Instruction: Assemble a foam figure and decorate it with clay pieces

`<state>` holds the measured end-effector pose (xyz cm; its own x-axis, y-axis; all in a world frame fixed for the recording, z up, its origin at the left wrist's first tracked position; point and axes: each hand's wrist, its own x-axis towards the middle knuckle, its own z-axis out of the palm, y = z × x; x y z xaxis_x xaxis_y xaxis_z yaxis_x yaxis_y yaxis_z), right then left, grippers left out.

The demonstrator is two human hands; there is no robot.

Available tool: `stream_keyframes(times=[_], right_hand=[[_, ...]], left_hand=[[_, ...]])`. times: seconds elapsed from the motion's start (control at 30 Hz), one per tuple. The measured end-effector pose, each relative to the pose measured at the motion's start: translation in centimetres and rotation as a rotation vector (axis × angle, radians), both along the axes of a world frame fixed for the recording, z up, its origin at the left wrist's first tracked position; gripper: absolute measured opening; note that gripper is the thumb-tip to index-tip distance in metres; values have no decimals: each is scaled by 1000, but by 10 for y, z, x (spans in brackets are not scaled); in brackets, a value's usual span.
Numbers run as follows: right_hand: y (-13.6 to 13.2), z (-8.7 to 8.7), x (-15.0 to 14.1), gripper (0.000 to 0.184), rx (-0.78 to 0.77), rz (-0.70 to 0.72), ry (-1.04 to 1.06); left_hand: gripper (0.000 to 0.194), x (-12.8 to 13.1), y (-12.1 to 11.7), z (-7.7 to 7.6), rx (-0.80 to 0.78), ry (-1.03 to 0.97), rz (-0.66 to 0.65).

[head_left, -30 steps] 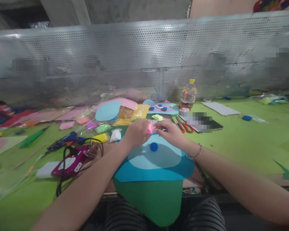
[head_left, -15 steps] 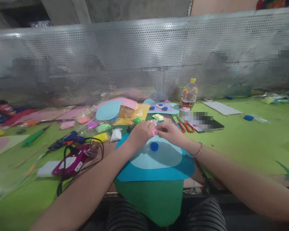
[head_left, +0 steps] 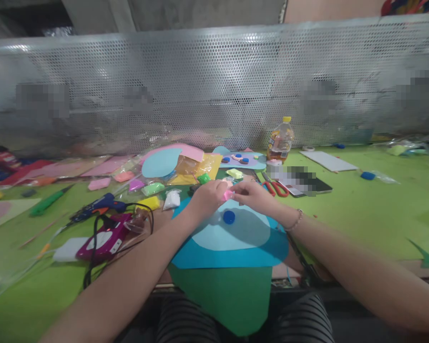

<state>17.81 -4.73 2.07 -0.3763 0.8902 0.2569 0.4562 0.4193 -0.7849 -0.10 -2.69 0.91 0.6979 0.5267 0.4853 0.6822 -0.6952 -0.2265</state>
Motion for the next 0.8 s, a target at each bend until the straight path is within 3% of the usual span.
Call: stream_keyframes(times=[0.17, 0.37, 0.57, 0.7, 0.8], right_hand=[[0, -1, 1, 16, -53, 50, -101], [4, -6, 2, 12, 100, 26, -241], [-2, 0, 3, 11, 376, -120, -387], [4, 7, 20, 6, 378, -324, -291], [17, 6, 34, 8, 238, -316, -14]], left_hand=[[15, 1, -2, 1, 41, 122, -8], [17, 4, -2, -5, 18, 123, -19], [26, 7, 0, -8, -121, -71, -34], [32, 5, 0, -7, -195, -249, -26], [33, 0, 3, -6, -210, -301, 14]])
